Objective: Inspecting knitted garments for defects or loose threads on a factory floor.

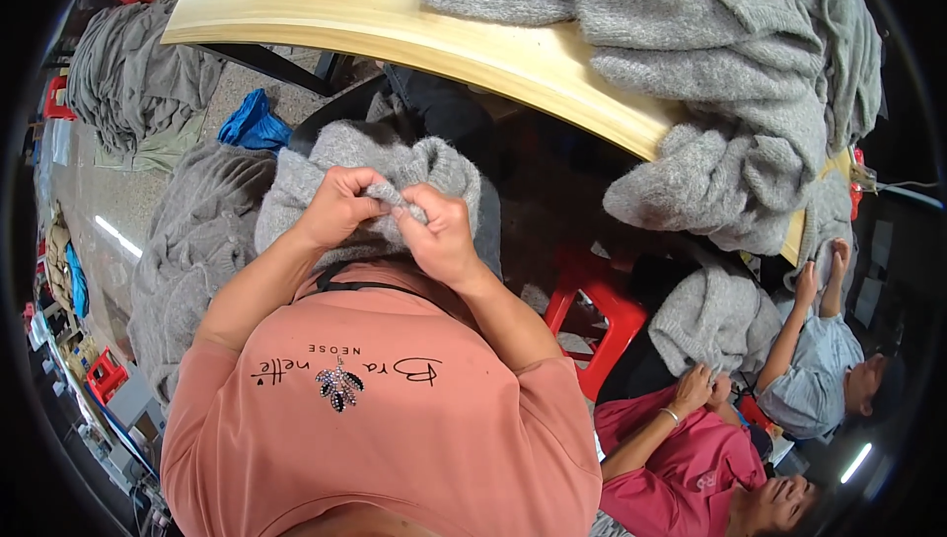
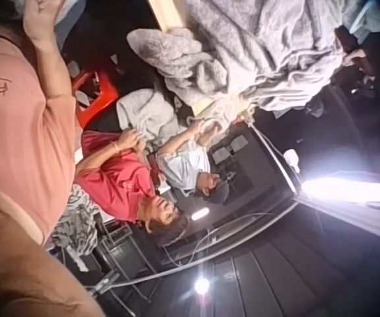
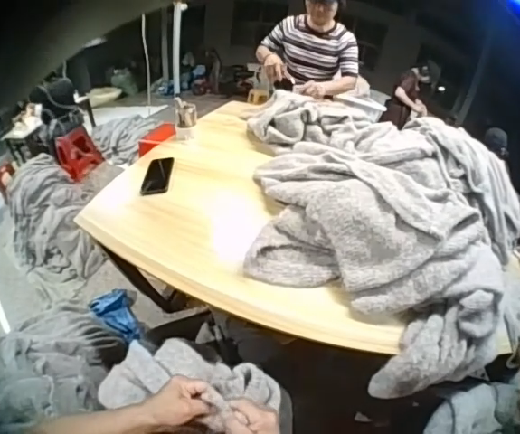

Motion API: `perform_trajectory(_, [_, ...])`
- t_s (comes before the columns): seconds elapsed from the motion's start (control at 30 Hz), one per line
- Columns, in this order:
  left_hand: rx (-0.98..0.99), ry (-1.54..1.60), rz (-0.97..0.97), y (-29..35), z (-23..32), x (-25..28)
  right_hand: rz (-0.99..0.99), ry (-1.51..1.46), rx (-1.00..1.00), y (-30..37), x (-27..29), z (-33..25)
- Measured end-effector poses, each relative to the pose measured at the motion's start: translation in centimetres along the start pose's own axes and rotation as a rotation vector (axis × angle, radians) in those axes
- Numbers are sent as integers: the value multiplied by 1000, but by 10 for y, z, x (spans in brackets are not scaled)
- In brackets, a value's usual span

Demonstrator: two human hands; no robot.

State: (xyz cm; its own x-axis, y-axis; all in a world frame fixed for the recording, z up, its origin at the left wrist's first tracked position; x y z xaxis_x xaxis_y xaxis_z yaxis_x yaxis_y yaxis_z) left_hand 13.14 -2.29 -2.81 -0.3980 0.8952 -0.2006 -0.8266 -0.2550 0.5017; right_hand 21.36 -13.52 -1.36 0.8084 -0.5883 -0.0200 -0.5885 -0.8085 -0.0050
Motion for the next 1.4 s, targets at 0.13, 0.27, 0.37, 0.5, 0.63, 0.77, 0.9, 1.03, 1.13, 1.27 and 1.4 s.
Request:
perform_trajectory(0.13, [95,61,-64,8,-6,-6,-15,-119,-120,-2,4,11])
perform_trajectory(0.27, [123,127,-61,11,-3,-2,-33,-448,-339,-3,6,24])
perform_trajectory(0.37, [135,233,-26,10,-7,5,-41,-542,-405,-4,5,20])
perform_trajectory(0.5, [126,329,-43,7,-2,3,-47,-520,-416,-6,6,16])
perform_trajectory(0.63, [61,114,2,11,3,-1,-145,-267,-257,-5,7,9])
perform_trajectory(0.77, [139,131,-20,15,-3,-6,-169,-73,-243,1,6,7])
perform_trajectory(0.9, [127,84,-21,16,-1,-9,-78,-228,-261,5,4,17])
perform_trajectory(1.03, [-81,-362,27,10,0,-8,10,-472,-351,7,-2,24])
perform_trajectory(1.13, [-68,-489,82,5,3,-15,56,-457,-290,8,4,31])
perform_trajectory(1.27, [-24,-230,-6,4,3,-10,-9,-95,-82,4,7,9])
perform_trajectory(1.4, [-73,-383,59,1,-7,-9,59,58,-5,13,2,16])
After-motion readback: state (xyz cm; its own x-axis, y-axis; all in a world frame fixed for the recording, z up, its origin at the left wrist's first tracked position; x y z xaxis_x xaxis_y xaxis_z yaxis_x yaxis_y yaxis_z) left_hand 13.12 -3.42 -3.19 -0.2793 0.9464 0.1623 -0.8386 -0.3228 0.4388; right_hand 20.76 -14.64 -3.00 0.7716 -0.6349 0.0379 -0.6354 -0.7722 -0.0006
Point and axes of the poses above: each hand's wrist, its own y-axis away from the middle knuckle, its own x-axis out of the back of the hand, z = x × y, the point moved 4 cm from there along -y, towards the middle knuckle, and after that the axes turned 6 degrees about x, right-handed, at the moved point
